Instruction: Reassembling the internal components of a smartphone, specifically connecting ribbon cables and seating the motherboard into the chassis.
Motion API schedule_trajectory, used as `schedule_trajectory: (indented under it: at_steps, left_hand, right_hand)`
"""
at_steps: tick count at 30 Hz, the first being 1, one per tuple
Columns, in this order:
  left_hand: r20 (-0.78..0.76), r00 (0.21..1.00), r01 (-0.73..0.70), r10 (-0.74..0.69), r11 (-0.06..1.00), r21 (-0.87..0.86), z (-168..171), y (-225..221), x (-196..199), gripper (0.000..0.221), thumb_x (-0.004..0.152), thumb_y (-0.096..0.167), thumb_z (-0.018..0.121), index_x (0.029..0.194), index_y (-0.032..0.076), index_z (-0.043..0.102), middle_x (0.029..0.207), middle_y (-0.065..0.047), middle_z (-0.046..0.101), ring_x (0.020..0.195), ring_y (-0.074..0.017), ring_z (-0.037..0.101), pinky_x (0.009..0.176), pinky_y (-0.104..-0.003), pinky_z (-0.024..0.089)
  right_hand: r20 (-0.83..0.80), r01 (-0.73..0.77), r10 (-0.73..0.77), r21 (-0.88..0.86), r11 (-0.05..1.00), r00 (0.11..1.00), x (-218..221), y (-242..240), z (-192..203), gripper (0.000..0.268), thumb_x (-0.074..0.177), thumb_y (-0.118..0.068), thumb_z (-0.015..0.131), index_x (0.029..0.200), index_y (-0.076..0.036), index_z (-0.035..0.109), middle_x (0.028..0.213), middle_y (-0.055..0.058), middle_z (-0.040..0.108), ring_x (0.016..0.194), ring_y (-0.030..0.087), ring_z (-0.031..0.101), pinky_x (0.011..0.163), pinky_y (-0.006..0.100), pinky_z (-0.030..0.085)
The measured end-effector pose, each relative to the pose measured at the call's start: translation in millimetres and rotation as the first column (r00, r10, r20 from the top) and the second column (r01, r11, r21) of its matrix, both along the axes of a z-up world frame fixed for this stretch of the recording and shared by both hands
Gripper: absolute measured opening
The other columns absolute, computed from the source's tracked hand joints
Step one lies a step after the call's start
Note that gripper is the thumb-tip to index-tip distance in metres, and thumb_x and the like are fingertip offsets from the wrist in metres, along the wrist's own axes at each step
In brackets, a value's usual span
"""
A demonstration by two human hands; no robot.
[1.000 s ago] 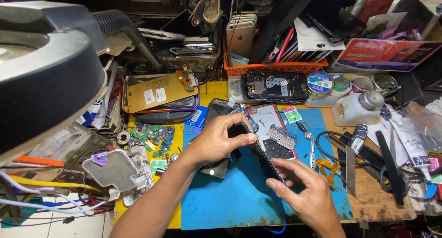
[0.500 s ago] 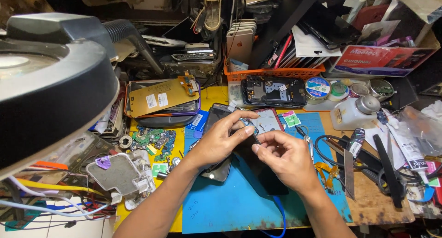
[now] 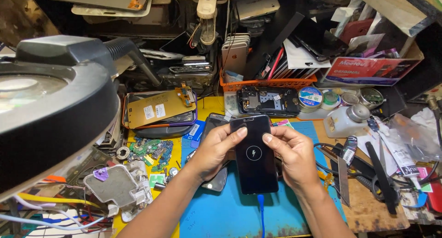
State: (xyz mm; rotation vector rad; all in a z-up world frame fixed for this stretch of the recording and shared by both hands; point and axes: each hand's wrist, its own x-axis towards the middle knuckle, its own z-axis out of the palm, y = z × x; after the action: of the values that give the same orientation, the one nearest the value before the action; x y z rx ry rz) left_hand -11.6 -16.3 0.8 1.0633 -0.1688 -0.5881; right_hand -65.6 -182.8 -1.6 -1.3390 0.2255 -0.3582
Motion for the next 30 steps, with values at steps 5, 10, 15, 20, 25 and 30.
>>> schedule_trajectory:
  at_steps: [5, 10, 15, 20, 25, 30]
  left_hand:
    - [-0.033, 0.999, -0.042, 0.041, 0.999, -0.025, -5, 0, 1, 0.023, 0.096, 0.016, 0.071, 0.105, -0.005, 0.071, 0.082, -0.017, 0.076, 0.071, -0.0221, 0.077, 0.06, -0.032, 0.064]
    - [-0.066, 0.997, -0.04, 0.038, 0.999, -0.021, -2, -1, 1, 0.024, 0.095, 0.015, 0.071, 0.106, -0.006, 0.071, 0.084, -0.018, 0.077, 0.073, -0.0227, 0.078, 0.061, -0.033, 0.065]
    - [0.29, 0.954, -0.118, 0.08, 0.986, 0.117, 1, 5, 3, 0.056, 0.092, 0.014, 0.073, 0.143, 0.001, 0.052, 0.107, -0.016, 0.068, 0.092, -0.0189, 0.07, 0.08, -0.038, 0.065]
    - [0.544, 0.838, -0.16, -0.029, 0.941, 0.297, 5, 14, 10, 0.04, 0.095, 0.027, 0.068, 0.131, 0.009, 0.063, 0.123, -0.013, 0.069, 0.114, -0.0208, 0.067, 0.096, -0.037, 0.056]
    - [0.619, 0.769, -0.147, -0.16, 0.898, 0.414, 7, 16, 10, 0.03, 0.094, 0.036, 0.064, 0.115, 0.016, 0.072, 0.119, -0.003, 0.072, 0.113, -0.0169, 0.068, 0.093, -0.031, 0.053]
    - [0.554, 0.808, -0.031, -0.2, 0.925, 0.38, 9, 21, 15, 0.017, 0.093, 0.028, 0.068, 0.096, 0.011, 0.069, 0.092, -0.002, 0.071, 0.087, -0.012, 0.065, 0.078, -0.029, 0.052]
  right_hand:
    - [-0.004, 0.009, -0.008, 0.04, 0.999, 1.0, 1, 2, -8, 0.013, 0.085, 0.0, 0.078, 0.095, 0.008, 0.074, 0.069, 0.014, 0.068, 0.06, 0.012, 0.066, 0.055, 0.027, 0.059]
    - [-0.017, 0.026, -0.025, 0.065, 0.998, 1.0, -1, 1, -13, 0.014, 0.085, 0.001, 0.078, 0.095, 0.01, 0.073, 0.07, 0.015, 0.068, 0.061, 0.016, 0.069, 0.057, 0.03, 0.061]
    - [-0.001, 0.038, -0.038, -0.1, 0.994, 0.999, 3, -18, -53, 0.015, 0.08, -0.002, 0.083, 0.09, 0.008, 0.075, 0.064, 0.012, 0.065, 0.054, 0.007, 0.06, 0.049, 0.024, 0.055]
    - [-0.074, -0.004, -0.019, -0.299, 0.954, 0.997, -12, 3, -14, 0.015, 0.078, -0.005, 0.085, 0.089, 0.002, 0.078, 0.066, 0.009, 0.07, 0.057, 0.007, 0.059, 0.051, 0.021, 0.051]
    - [0.009, 0.014, -0.01, -0.63, 0.777, 1.0, -24, 24, 10, 0.006, 0.082, -0.014, 0.081, 0.084, -0.009, 0.078, 0.07, 0.002, 0.07, 0.058, 0.006, 0.059, 0.052, 0.021, 0.051]
    - [0.058, 0.024, 0.024, -0.709, 0.704, 0.998, -28, 29, 11, 0.011, 0.081, -0.016, 0.082, 0.089, -0.012, 0.077, 0.074, 0.001, 0.07, 0.055, 0.007, 0.062, 0.054, 0.021, 0.056]
